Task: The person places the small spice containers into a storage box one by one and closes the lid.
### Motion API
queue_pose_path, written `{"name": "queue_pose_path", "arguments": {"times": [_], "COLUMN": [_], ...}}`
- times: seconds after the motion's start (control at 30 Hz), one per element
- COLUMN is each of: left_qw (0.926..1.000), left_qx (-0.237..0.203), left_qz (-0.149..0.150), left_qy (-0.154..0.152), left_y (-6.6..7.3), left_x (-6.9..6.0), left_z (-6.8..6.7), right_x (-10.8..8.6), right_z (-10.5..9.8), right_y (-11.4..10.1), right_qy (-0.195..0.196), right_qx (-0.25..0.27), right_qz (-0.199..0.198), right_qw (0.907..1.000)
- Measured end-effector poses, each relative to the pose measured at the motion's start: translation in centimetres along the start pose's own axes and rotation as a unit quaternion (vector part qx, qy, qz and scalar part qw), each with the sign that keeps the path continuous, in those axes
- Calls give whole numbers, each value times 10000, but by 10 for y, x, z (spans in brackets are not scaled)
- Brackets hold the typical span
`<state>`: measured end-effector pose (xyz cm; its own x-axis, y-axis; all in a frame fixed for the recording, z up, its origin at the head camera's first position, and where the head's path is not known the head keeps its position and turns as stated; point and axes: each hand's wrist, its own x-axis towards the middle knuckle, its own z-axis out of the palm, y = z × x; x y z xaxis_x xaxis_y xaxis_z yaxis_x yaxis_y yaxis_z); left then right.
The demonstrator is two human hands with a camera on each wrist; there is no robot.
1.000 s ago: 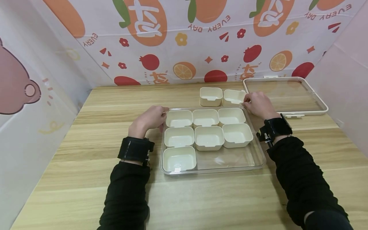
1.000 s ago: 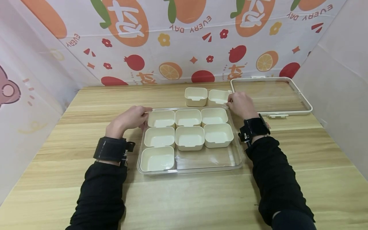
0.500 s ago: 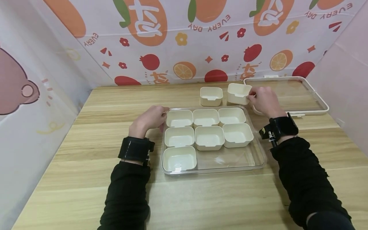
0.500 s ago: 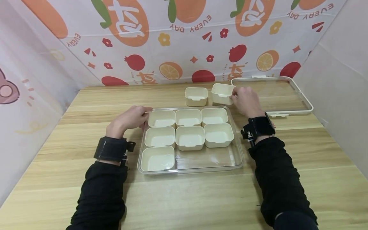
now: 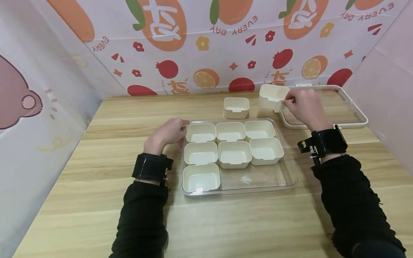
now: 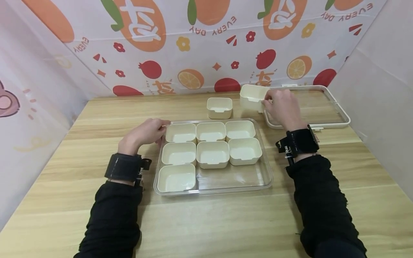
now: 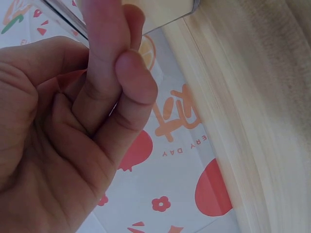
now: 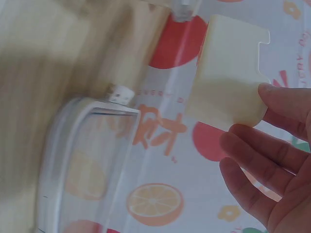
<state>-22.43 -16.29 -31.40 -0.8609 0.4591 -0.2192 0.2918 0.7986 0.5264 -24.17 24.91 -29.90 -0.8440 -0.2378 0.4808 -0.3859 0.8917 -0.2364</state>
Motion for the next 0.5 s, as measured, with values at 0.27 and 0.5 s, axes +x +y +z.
{"name": "queue_pose_path", "arguments": {"times": [0.27, 0.5], "left_qw": [10000, 10000], "left_qx": [12, 56], "left_qz": [-2, -23], "left_qy": [6, 16], "left_y": [1, 1], "left_x": [1, 0], "left_z": [-1, -1], "right_x": [-3, -9], "right_z": [-16, -26], "right_y": [-13, -25], "right_qy": [161, 481], "right_qx": [-6, -47], "right_qz": [-170, -531], "right_qw": [9997, 9974]}}
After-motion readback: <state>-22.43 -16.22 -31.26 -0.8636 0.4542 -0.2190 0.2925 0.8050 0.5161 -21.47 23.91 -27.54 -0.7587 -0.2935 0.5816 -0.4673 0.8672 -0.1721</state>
